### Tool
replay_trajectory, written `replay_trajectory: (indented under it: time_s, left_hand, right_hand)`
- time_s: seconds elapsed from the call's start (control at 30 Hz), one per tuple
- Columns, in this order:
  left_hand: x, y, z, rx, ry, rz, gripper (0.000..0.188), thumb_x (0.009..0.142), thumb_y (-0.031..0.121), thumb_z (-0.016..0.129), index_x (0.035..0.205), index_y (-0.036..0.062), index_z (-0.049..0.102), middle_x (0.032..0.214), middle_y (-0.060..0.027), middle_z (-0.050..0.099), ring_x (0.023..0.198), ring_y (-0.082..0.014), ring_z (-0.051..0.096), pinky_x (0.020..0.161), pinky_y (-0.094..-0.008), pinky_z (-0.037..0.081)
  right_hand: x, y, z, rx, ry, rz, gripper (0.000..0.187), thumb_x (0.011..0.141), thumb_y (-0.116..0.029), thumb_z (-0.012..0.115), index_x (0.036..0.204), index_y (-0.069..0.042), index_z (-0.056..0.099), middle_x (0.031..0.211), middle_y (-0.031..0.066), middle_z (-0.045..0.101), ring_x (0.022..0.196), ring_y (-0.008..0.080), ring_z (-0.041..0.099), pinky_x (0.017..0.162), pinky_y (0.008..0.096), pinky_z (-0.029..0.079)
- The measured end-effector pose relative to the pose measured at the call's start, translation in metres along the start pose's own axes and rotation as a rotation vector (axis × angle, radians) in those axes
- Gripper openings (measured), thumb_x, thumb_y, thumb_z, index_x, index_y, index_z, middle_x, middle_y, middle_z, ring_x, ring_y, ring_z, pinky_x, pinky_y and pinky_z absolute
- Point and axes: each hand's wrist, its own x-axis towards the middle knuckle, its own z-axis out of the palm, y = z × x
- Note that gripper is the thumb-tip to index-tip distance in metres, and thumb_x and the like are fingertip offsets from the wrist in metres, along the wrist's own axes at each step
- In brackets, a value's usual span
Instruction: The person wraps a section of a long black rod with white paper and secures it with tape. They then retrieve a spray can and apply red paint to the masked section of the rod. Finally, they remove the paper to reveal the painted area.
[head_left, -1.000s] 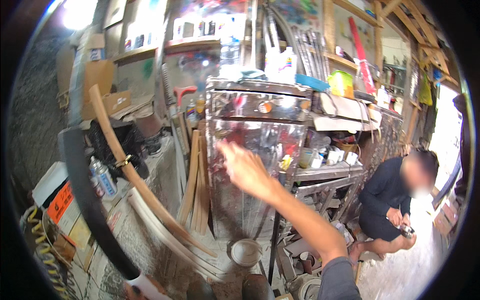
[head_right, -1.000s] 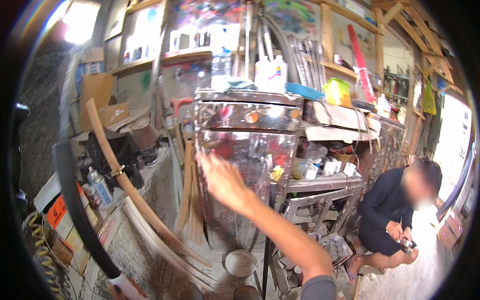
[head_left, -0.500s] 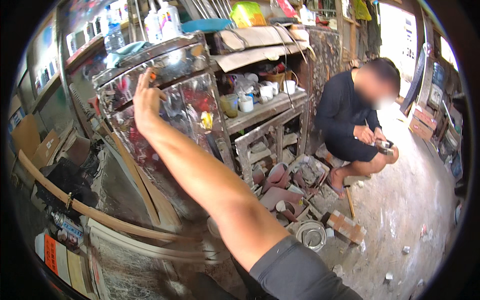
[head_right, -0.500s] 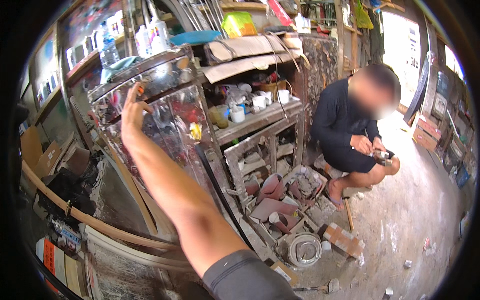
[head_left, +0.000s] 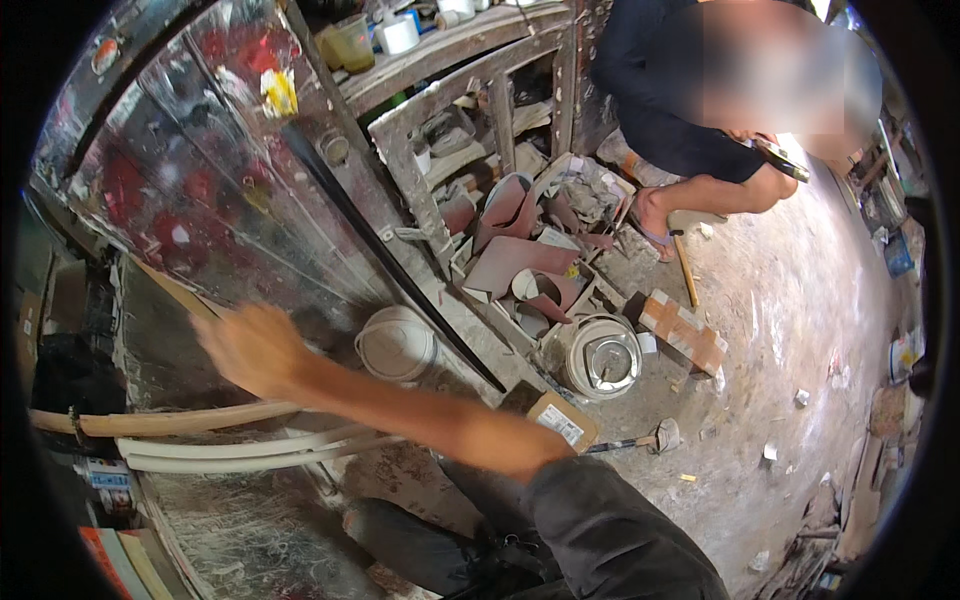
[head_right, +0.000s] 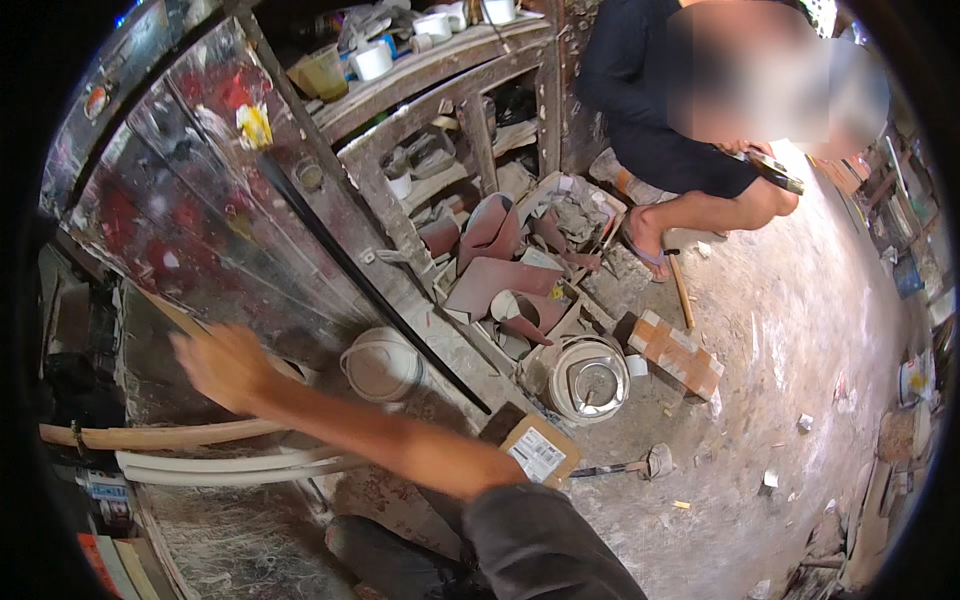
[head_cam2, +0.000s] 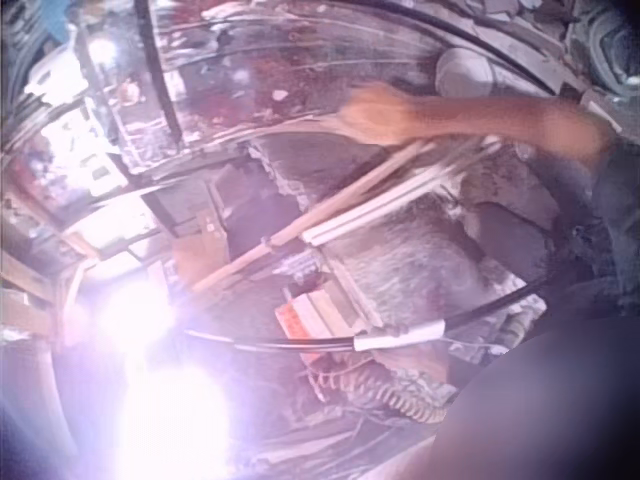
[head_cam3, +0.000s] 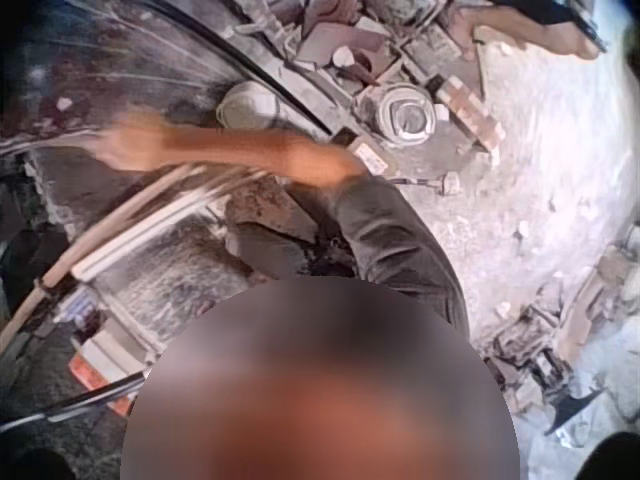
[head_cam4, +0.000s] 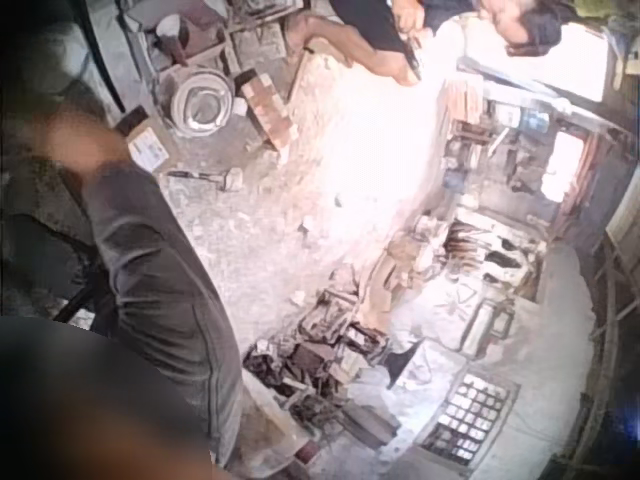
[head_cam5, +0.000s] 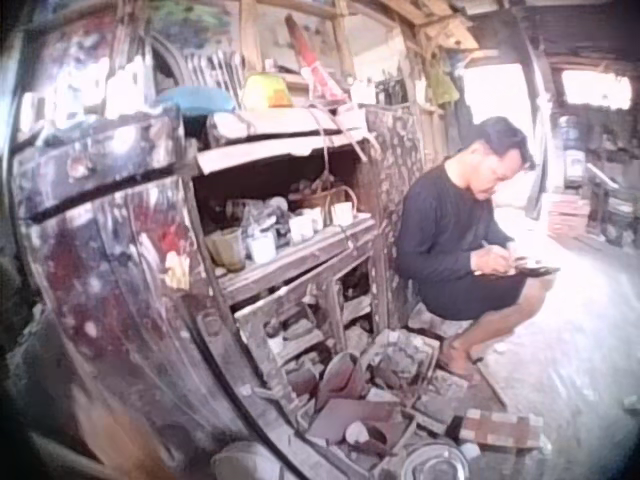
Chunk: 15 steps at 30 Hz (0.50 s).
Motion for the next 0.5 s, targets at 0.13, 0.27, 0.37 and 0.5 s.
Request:
replay_trajectory:
  time_s: [0.13, 0.27, 0.37, 0.5]
  left_hand:
    - [-0.031, 0.042, -0.035, -0.111, -0.046, -0.011, 0.053, 0.100, 0.033, 0.053, 0.138, -0.0025, 0.042, 0.115, -0.0219, 0.060, 0.100, -0.0377, 0.062, 0.087, -0.0469, 0.050]
    - [-0.045, 0.050, -0.056, -0.290, -0.056, -0.104, 0.058, 0.100, 0.039, 0.054, 0.148, 0.0109, 0.038, 0.116, -0.0178, 0.057, 0.105, -0.0369, 0.057, 0.093, -0.0517, 0.048]
    - [-0.034, -0.002, -0.052, -0.095, 0.009, -0.023, 0.055, 0.100, 0.038, 0.054, 0.146, 0.0105, 0.039, 0.115, -0.0175, 0.057, 0.104, -0.0359, 0.058, 0.091, -0.0508, 0.049]
    - [-0.013, -0.079, -0.029, 0.039, 0.143, -0.023, 0.051, 0.101, 0.036, 0.053, 0.142, 0.0101, 0.040, 0.113, -0.0169, 0.058, 0.101, -0.0345, 0.059, 0.089, -0.0496, 0.050]
  right_hand:
    - [-0.137, 0.091, -0.019, -0.046, -0.239, 0.288, 0.022, 0.086, -0.016, 0.065, 0.105, -0.007, 0.071, 0.095, 0.0125, 0.068, 0.083, 0.0294, 0.066, 0.077, 0.0434, 0.052]
    - [-0.133, 0.196, -0.118, 0.214, 0.801, 0.549, 0.007, 0.096, -0.007, 0.056, 0.091, -0.002, 0.057, 0.086, 0.0042, 0.059, 0.076, 0.0152, 0.054, 0.072, 0.0298, 0.047]
    - [-0.056, 0.273, -0.193, 0.032, 0.734, 0.415, 0.020, 0.091, -0.006, 0.059, 0.110, 0.001, 0.064, 0.102, 0.0131, 0.067, 0.091, 0.0216, 0.063, 0.083, 0.0336, 0.050]
    - [0.079, 0.368, -0.224, -0.702, 0.321, 0.184, 0.034, 0.086, -0.014, 0.062, 0.116, 0.000, 0.066, 0.124, 0.0238, 0.063, 0.118, 0.0384, 0.058, 0.105, 0.0450, 0.044]
